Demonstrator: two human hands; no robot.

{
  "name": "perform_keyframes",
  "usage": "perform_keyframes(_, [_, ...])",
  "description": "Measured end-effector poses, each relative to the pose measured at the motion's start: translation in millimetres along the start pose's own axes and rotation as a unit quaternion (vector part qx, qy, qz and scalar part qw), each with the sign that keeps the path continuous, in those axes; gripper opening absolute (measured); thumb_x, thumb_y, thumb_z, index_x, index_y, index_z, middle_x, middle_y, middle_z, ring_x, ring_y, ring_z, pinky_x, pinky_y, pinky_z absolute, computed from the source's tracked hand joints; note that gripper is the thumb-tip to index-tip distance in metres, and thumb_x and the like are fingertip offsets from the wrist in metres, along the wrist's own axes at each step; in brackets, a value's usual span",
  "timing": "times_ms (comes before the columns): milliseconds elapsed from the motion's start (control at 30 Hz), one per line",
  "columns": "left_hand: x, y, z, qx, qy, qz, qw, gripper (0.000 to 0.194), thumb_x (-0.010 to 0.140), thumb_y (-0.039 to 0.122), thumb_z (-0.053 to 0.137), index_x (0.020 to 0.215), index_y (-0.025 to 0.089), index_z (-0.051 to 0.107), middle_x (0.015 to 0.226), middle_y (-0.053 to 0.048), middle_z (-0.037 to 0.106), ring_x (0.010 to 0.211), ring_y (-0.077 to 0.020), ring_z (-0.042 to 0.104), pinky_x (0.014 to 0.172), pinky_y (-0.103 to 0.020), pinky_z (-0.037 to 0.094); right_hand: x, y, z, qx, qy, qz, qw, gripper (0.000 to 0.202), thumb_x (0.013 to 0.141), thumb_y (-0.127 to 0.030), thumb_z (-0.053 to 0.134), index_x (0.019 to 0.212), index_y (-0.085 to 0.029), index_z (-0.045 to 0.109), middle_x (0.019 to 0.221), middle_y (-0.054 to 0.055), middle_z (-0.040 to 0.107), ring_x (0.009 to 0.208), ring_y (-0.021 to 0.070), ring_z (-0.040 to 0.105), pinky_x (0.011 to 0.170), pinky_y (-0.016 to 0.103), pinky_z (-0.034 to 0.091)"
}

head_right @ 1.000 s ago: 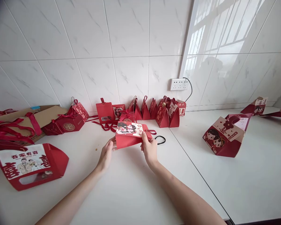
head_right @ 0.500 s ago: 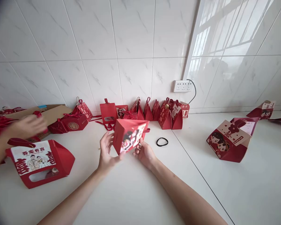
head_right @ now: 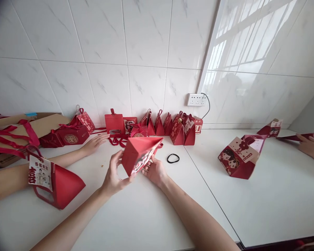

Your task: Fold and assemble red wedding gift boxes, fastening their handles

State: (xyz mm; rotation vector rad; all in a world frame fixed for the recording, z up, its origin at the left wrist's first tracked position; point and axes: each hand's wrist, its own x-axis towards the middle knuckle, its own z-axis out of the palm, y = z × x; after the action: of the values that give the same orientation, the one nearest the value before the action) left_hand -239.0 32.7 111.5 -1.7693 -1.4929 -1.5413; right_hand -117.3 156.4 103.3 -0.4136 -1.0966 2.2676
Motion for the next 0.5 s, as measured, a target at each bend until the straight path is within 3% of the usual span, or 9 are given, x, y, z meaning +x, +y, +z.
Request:
perform_keyframes(100, [1.7, -3.3, -2.6, -0.058, -0.022, -0.129, 0.990, 0.080, 0.077, 0.043, 0.064, 0.141, 0.022, 0.022, 0.127, -0.017, 0.050, 0.101, -0.0252, 0.064, 0.075, -0.036, 0.058, 2.6, -1.8, -4.6, -0.036, 0.045, -0.037, 0.998, 0.047, 0.063, -0.056, 0.075, 0.062, -0.021, 0.043, 0.052, -0.007, 0.040, 0.046, 0.0090, 0.041, 0.049, 0.025, 0.043])
perform_keyframes(200, [5.5, -4.5, -5.9, -0.087, -0.062, -0.274, 0.956, 0.086, 0.079, 0.054, 0.056, 0.144, 0.021, 0.011, 0.131, -0.018, 0.050, 0.088, -0.0245, 0.068, 0.070, -0.038, 0.058, -1.9, -3.5, -2.3, -0.087, 0.058, -0.080, 0.991, 0.052, 0.060, -0.062, 0.076, 0.065, -0.021, 0.045, 0.054, -0.006, 0.043, 0.047, 0.0094, 0.044, 0.049, 0.025, 0.042])
perform_keyframes(267, [6.9, -7.0, -7.2, -0.093, -0.104, -0.333, 0.932, 0.087, 0.081, 0.058, 0.048, 0.147, 0.021, 0.005, 0.133, -0.018, 0.052, 0.082, -0.0247, 0.070, 0.070, -0.040, 0.057, -5.8, -2.6, 1.6, -0.122, 0.053, -0.104, 0.986, 0.053, 0.063, -0.066, 0.072, 0.066, -0.021, 0.045, 0.053, -0.006, 0.044, 0.047, 0.0103, 0.045, 0.049, 0.026, 0.043])
perform_keyframes(500, [8.0, -16.1, -6.3, -0.027, -0.213, -0.352, 0.911, 0.078, 0.084, 0.063, 0.033, 0.145, 0.016, 0.021, 0.115, -0.013, 0.068, 0.089, -0.0296, 0.070, 0.076, -0.038, 0.055, -4.4, -0.2, 5.3, -0.261, 0.071, -0.161, 0.949, 0.050, 0.073, -0.071, 0.053, 0.065, -0.023, 0.041, 0.045, -0.006, 0.041, 0.042, 0.0107, 0.039, 0.045, 0.027, 0.039])
